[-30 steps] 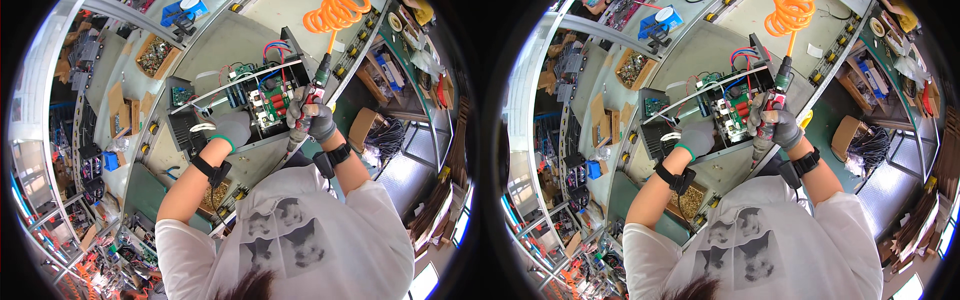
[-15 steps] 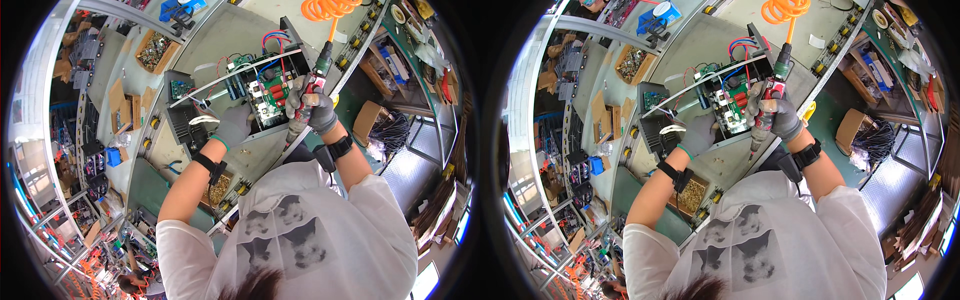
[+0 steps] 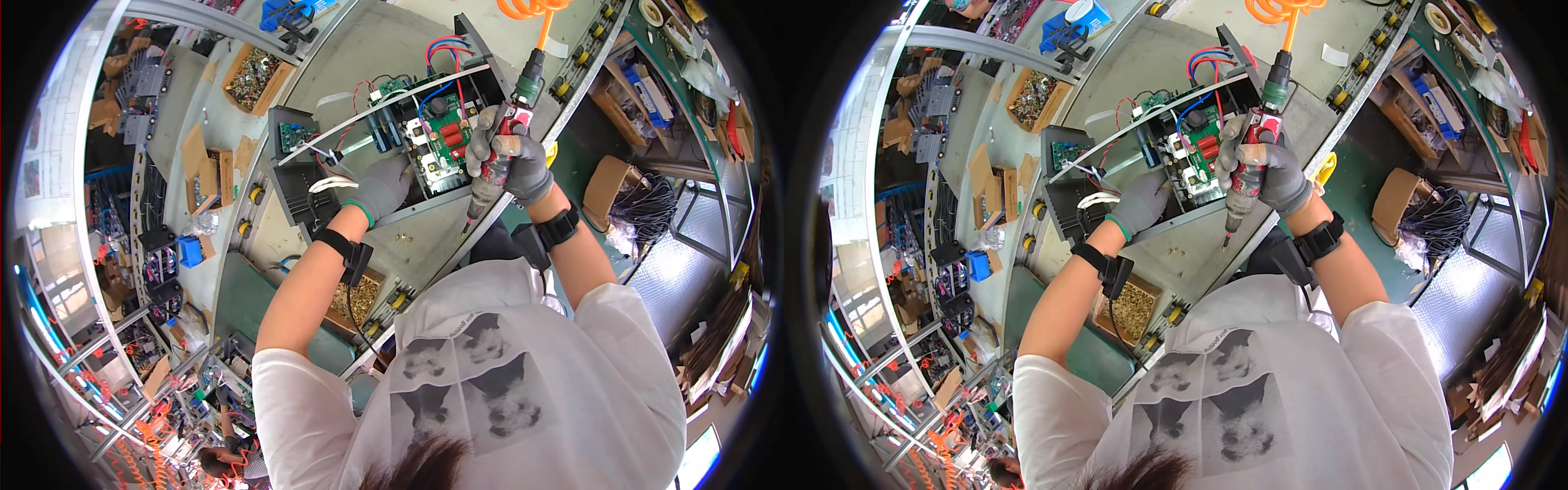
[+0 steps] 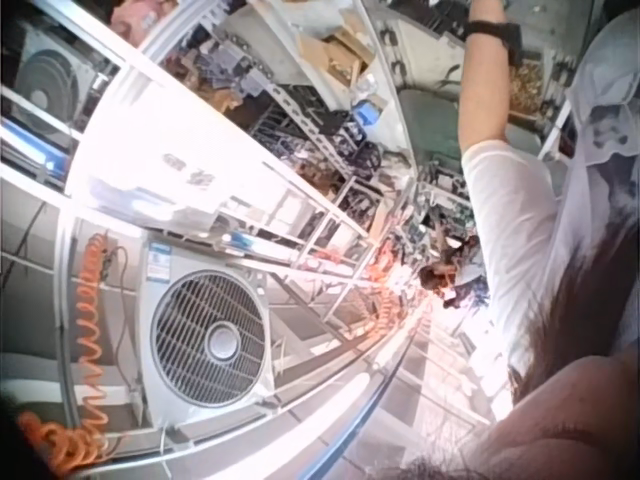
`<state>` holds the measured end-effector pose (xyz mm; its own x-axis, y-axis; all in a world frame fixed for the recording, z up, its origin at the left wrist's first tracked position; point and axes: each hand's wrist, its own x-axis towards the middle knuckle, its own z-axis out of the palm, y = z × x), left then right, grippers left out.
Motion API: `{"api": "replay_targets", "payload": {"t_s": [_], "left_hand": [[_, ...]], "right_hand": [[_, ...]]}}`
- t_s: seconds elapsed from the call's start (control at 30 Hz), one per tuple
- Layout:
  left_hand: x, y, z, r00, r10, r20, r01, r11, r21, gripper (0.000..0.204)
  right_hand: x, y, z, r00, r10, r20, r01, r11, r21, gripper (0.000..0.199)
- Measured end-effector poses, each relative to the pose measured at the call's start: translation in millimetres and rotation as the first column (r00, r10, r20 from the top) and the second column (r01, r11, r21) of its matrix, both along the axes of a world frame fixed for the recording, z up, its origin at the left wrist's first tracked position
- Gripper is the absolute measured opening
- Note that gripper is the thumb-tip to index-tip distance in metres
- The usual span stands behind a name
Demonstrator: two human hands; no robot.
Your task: Assembling internal circuit boards and wiring into an inverter chassis on a factory assembly line.
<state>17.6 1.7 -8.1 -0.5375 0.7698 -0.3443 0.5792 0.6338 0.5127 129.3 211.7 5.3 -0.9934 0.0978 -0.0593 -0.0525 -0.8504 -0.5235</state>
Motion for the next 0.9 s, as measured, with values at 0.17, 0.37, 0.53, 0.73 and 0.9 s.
{"api": "replay_targets", "payload": {"t_s": [0.17,0.37,0.53,0.73,0.9], "left_hand": [[2.0,-0.7,2.5,0.979,-0.121,-0.166,0.103,0.988,-0.115,0.016],[10.6,-16.7,41.2,0.824,-0.295,-0.484,0.319,0.947,-0.034,0.021],[30.6,-15.1,23.4,0.752,-0.276,-0.599,0.208,0.961,-0.181,0.03],[26.0,7.4,28.2,0.899,-0.141,-0.415,0.04,0.969,-0.244,0.016],[22.7,11.1,16.9,0.932,-0.021,-0.362,-0.023,0.993,-0.118,0.006]], "right_hand": [[0.7,-1.1,4.3,1.0,-0.018,0.009,0.018,1.0,0.015,0.03],[0.5,-0.3,5.9,0.999,-0.002,0.046,0.002,1.0,0.0,0.028],[0.1,-1.6,7.0,0.998,-0.018,0.062,0.019,1.0,-0.018,0.029],[2.2,0.5,4.2,0.997,-0.034,0.068,0.037,0.998,-0.042,0.031],[4.3,0.3,-1.3,0.999,0.017,0.032,-0.017,1.0,-0.001,0.038]]}}
